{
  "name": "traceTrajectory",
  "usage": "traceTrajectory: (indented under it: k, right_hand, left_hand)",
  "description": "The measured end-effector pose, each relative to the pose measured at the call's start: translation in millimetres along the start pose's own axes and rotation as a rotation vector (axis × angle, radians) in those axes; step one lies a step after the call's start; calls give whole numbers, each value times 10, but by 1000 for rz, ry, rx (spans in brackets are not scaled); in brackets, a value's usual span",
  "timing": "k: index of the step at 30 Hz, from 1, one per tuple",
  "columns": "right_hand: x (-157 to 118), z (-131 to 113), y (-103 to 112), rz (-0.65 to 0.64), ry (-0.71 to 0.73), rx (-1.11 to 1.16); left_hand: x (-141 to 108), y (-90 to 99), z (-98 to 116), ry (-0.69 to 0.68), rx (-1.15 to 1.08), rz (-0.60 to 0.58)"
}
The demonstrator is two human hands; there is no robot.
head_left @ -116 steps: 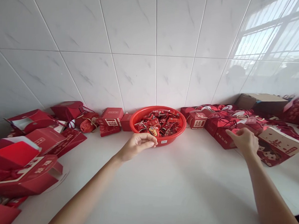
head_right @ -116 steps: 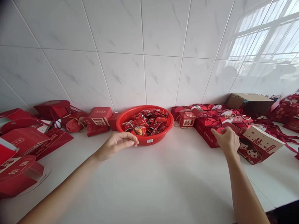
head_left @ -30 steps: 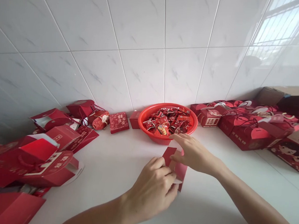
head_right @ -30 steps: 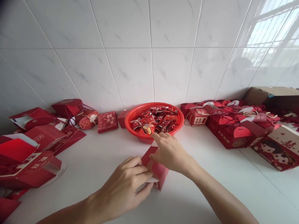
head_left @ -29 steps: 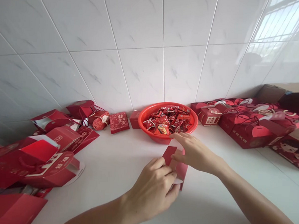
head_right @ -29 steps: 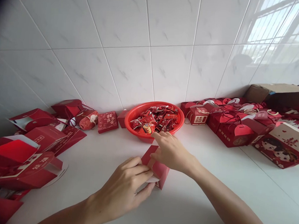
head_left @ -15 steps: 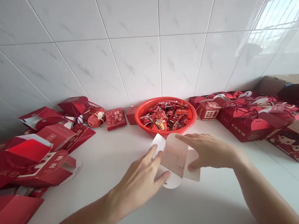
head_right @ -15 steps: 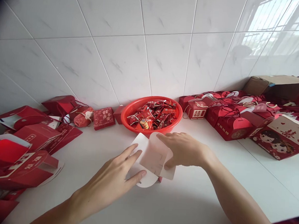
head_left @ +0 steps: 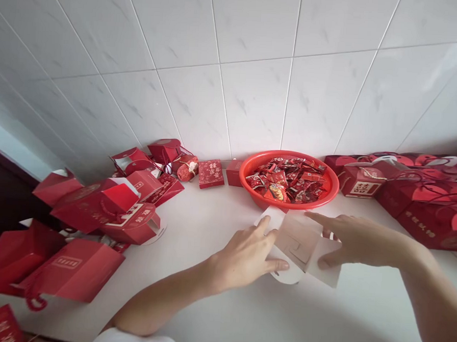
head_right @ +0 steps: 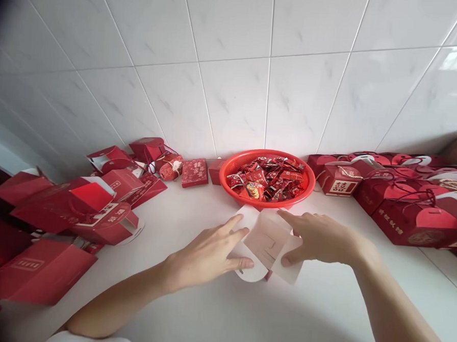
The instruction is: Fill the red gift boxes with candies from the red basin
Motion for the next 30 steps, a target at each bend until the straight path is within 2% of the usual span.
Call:
traceTrajectory:
  k: [6,12,16,19,24,30]
  right_hand:
    - [-90,-101,225,74,39,21]
    - [-113,-6,651,297,40,226]
    - [186,68,828,444,122,427]
    - [558,145,832,525,139,568]
    - [1060,316,720,669,49,703]
    - [1276,438,590,669,8,729]
  left_hand:
    - [26,63,-82,-42,-63,46]
    - [35,445,-193,-119,-94,342]
    - [308,690,-461,-100,-129,480]
    - [675,720,-699,21,-105,441]
    - [1224,557,-875,107,-117,266]
    - [1511,510,-1022,94,-213,307]
Point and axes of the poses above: each hand's wrist, its own x-axis towards the middle knuckle, its own y-axis out of the back of the hand, z = x × y, the point moved 9 cm from there along x, towards the middle knuckle, and after that the axes turned 5 degrees about -y, right-handed, at the moved point
